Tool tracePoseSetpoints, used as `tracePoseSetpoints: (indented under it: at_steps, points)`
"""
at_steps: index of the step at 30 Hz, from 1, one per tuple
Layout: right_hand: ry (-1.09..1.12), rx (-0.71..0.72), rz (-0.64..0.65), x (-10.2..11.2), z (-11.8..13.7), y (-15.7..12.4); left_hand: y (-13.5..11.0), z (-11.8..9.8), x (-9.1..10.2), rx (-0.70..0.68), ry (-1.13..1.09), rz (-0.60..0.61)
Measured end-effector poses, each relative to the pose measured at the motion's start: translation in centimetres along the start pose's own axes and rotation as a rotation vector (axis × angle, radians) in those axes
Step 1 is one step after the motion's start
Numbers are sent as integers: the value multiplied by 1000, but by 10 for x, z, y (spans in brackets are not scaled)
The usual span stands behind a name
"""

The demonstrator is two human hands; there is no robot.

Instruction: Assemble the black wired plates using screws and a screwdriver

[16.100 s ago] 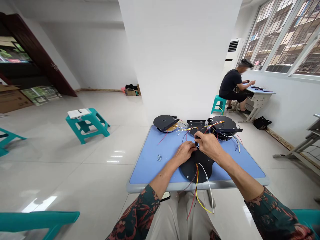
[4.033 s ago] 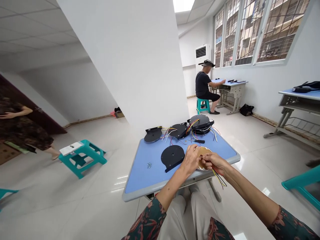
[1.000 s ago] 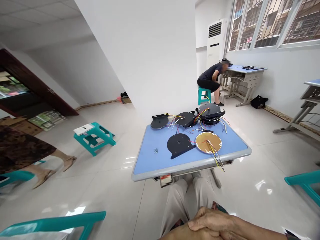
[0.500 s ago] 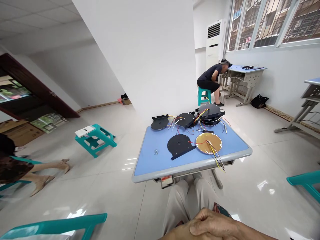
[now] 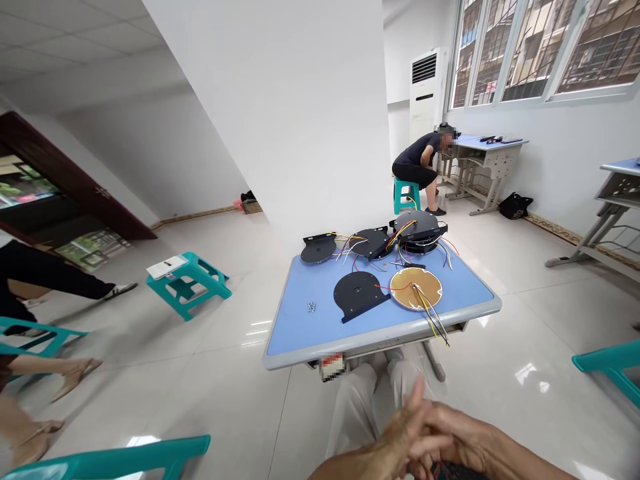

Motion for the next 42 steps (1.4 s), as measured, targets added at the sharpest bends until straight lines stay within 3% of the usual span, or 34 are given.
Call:
tracePoseSetpoints:
  at_steps: [3,5,7,10,12,15,18,22,26,28,30,32,34,36,38,40,42]
  points:
    - [2,228,-2,4,36,-17,-2,15,17,146,-117,-168]
    - [-204,417,-148,16,59,-31,-5,21,34,255,-131,-340]
    - [-493,602,-439,36,80,-49,-10,23,55,333,-73,-514]
    - [-817,833,-979,69,108,-83,-8,29,91,352,65,-636]
    - [-876,853,-1167,90,118,-91,-5,40,122,370,188,-800]
    - [-887,807,-1211,114,126,-80,3,56,159,314,283,-1074]
    - [-960,806,-1191,119,127,-63,9,70,171,309,283,-1293]
    - [-1142,766,-1264,111,126,-45,21,88,172,359,128,-1364]
    - [-1350,717,-1366,103,131,-34,25,123,184,468,-338,-1438]
    - [-1387,694,-1386,103,133,-31,29,139,191,519,-506,-1416]
    - [-1318,684,-1373,107,136,-31,34,150,199,572,-531,-1362]
    - [-1143,676,-1349,116,138,-36,43,155,207,597,-381,-1236]
    - [-930,664,-1318,128,141,-42,62,153,211,535,-89,-1023]
    - [-774,659,-1264,136,145,-46,87,148,203,419,235,-763]
    - [-684,662,-1194,140,150,-48,110,148,188,315,425,-560]
    - [-608,661,-1118,142,153,-47,129,155,173,285,511,-431]
    - [-547,668,-1045,142,155,-44,142,160,163,302,575,-384]
Point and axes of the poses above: each hand's wrist, its own y-axis towards the middle knuckle, its own x-axis out of the back of the hand, z = x × y, the point moved 7 cm from there along y, towards the middle knuckle, and after that the axes turned 1 degree about y, right-handed, at the moved point
